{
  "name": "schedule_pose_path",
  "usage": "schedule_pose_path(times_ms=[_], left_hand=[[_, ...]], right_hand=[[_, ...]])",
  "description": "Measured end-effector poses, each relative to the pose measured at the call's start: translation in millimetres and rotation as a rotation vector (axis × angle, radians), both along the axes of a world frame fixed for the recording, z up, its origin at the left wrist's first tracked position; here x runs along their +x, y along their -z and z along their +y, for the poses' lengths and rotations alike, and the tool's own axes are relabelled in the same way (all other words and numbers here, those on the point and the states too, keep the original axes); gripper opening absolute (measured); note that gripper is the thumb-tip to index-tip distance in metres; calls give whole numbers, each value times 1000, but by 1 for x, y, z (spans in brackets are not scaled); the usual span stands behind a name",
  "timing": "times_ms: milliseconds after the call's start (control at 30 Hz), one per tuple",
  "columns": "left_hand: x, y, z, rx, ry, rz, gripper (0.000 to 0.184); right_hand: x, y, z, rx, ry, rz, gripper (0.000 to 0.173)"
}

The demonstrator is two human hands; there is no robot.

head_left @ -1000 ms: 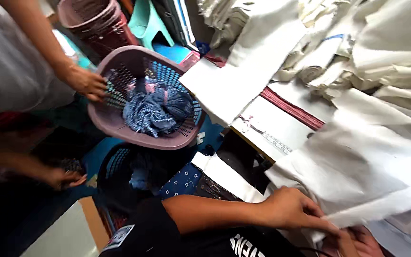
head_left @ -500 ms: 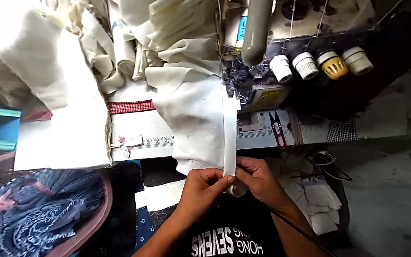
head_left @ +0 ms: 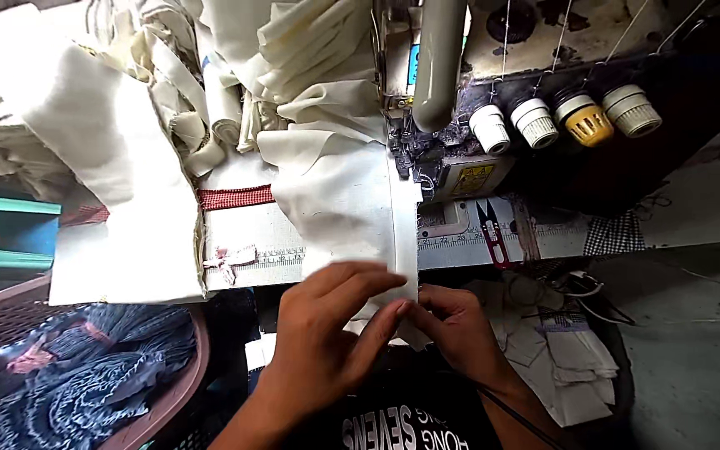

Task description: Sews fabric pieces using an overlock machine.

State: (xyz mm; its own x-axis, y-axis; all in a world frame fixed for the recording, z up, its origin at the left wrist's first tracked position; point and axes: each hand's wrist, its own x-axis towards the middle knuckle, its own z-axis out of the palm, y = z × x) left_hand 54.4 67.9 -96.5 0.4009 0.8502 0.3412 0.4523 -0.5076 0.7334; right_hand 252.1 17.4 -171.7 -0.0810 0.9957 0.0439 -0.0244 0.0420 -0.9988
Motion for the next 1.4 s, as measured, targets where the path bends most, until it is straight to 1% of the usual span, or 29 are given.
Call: schedule_pose_path(times_ms=[33, 100, 167, 300, 367, 500, 633, 767, 867, 967, 1033, 1067, 1133, 1167, 1200, 1233, 1267, 1300, 1333, 1367, 1400], left_hand=[[3, -2, 13, 60, 18, 18, 28], [10, 9, 37, 150, 8, 99, 34], [12, 19, 46, 205, -30, 135, 36], [8, 30, 50, 222, -29, 135, 28], [5, 31, 61, 222, -7, 132, 26], [2, 23, 91, 200, 33, 145, 28], [3, 15, 114, 188, 51, 196, 28], [6, 9, 136, 224, 34, 202, 27], [7, 3, 152, 258, 46, 206, 25], [6, -3, 164, 249, 75, 232, 21], [0, -12, 173, 267, 31, 237, 16], [-3, -17, 180, 300, -47, 212, 15], [-7, -29, 201, 384, -280, 130, 19], [-7, -34, 213, 380, -364, 94, 27], [-8, -36, 226, 321, -402, 73, 45], [-8, -34, 240, 201, -402, 74, 67], [-7, -26, 254, 58, -378, 91, 83], [-7, -16, 268, -46, -341, 110, 80], [-6, -6, 279, -79, -317, 130, 59], [-7, -2, 283, -50, -326, 148, 38], [-9, -5, 281, 54, -386, 158, 29]], right_hand=[[0, -4, -1, 25, -4, 11, 20], [-1, -13, -3, 99, 9, 34, 20], [2, -16, -6, 115, 25, 32, 21], [5, 3, -1, -8, 49, 32, 21], [3, 3, 10, -11, 65, 30, 22], [2, -6, 34, 59, 85, -2, 20], [1, -10, 54, 78, 119, -24, 18], [-2, -13, 73, 88, 164, -62, 16], [-6, -15, 81, 87, 197, -71, 17], [-8, -15, 81, 97, 228, -95, 17], [-8, -11, 80, 130, 237, -122, 17], [-8, -10, 80, 148, 233, -126, 16], [-6, -7, 80, 162, 208, -116, 15], [-5, -5, 80, 163, 188, -105, 14], [-3, -2, 81, 166, 163, -91, 13], [-2, 2, 81, 165, 139, -77, 13], [0, 8, 82, 157, 119, -63, 14], [2, 13, 83, 151, 105, -67, 15], [6, 16, 84, 147, 90, -87, 16], [10, 16, 84, 141, 62, -102, 17], [14, 14, 85, 133, 34, -108, 17]])
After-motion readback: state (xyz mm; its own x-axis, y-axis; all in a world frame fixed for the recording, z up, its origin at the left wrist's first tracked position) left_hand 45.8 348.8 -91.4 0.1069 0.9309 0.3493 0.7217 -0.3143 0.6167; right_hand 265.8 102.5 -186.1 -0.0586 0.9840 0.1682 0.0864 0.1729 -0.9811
